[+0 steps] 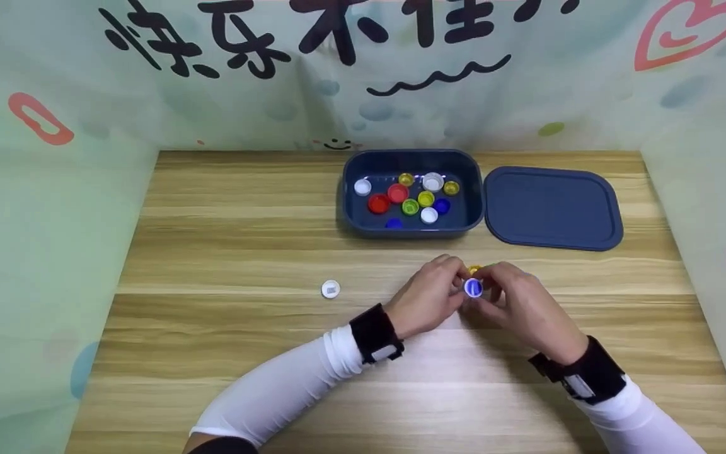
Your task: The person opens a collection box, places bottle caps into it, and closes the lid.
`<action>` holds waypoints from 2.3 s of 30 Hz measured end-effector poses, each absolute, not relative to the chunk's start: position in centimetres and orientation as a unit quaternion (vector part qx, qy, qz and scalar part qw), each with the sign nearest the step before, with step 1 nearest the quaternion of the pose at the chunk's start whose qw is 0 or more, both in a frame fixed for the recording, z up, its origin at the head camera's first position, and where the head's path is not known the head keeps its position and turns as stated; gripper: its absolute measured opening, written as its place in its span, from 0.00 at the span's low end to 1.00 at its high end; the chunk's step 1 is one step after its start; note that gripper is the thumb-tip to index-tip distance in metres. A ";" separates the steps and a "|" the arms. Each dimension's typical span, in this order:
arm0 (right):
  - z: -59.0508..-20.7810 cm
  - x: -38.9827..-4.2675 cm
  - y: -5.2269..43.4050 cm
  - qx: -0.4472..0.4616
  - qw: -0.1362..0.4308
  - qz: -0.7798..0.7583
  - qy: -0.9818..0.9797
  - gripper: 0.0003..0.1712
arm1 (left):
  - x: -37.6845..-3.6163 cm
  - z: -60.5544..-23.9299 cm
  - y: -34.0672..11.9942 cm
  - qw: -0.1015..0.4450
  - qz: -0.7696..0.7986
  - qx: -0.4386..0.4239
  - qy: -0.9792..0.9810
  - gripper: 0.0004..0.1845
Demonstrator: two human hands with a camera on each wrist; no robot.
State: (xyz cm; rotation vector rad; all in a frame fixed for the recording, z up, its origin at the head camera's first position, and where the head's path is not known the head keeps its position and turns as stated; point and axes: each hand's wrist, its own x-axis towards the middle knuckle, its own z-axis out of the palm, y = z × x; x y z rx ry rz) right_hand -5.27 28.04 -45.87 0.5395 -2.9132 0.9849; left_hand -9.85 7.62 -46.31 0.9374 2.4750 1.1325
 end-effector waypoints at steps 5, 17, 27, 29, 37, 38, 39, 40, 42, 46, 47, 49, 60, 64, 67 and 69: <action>-44.7 -6.1 27.5 0.187 0.028 0.319 -0.929 0.17 | -10.2 -45.2 6.9 0.125 0.442 0.299 0.837 0.11; -41.7 -9.9 24.7 0.207 0.066 0.352 -0.911 0.17 | -12.9 -42.2 4.3 0.102 0.522 0.222 0.817 0.13; -40.4 -14.6 21.6 0.179 0.047 0.403 -0.896 0.19 | -16.5 -41.6 1.9 0.048 0.599 0.153 0.785 0.16; -40.5 -15.7 21.1 0.172 0.032 0.414 -0.893 0.19 | -17.2 -41.6 1.5 0.041 0.607 0.139 0.781 0.16; -41.5 -19.8 19.4 0.144 -0.030 0.439 -0.886 0.25 | -20.2 -42.1 0.4 0.025 0.621 0.096 0.777 0.17; -41.7 -20.2 19.3 0.142 -0.036 0.439 -0.887 0.26 | -20.5 -42.2 0.3 0.025 0.621 0.094 0.777 0.17; -41.9 -20.5 19.1 0.140 -0.043 0.440 -0.886 0.27 | -20.8 -42.4 0.2 0.026 0.621 0.091 0.778 0.18; -42.0 -20.8 19.0 0.139 -0.051 0.439 -0.886 0.28 | -21.0 -42.5 0.1 0.027 0.621 0.091 0.778 0.18; -42.2 -21.2 19.0 0.140 -0.064 0.434 -0.888 0.31 | -21.4 -42.7 -0.1 0.029 0.617 0.088 0.781 0.21; -42.4 -21.1 19.2 0.149 -0.077 0.417 -0.893 0.33 | -21.2 -43.0 -0.6 0.026 0.604 0.079 0.793 0.26; -42.3 -20.9 19.3 0.150 -0.074 0.411 -0.896 0.33 | -21.1 -43.0 -0.7 0.023 0.599 0.077 0.797 0.27; -42.1 -20.4 19.3 0.154 -0.066 0.406 -0.899 0.32 | -20.7 -42.9 -0.9 0.014 0.593 0.080 0.801 0.28; -41.4 -16.6 17.9 0.234 -0.004 0.417 -0.878 0.24 | -17.6 -42.3 -3.2 -0.008 0.550 0.119 0.827 0.27; -41.6 -15.2 16.6 0.269 -0.008 0.416 -0.869 0.22 | -16.1 -42.6 -5.1 0.003 0.541 0.132 0.831 0.26; -42.1 -14.5 15.5 0.296 -0.027 0.409 -0.863 0.21 | -15.0 -43.0 -6.6 0.024 0.522 0.132 0.843 0.25; -42.6 -14.2 14.8 0.312 -0.039 0.396 -0.863 0.21 | -14.3 -43.4 -7.7 0.043 0.495 0.133 0.858 0.26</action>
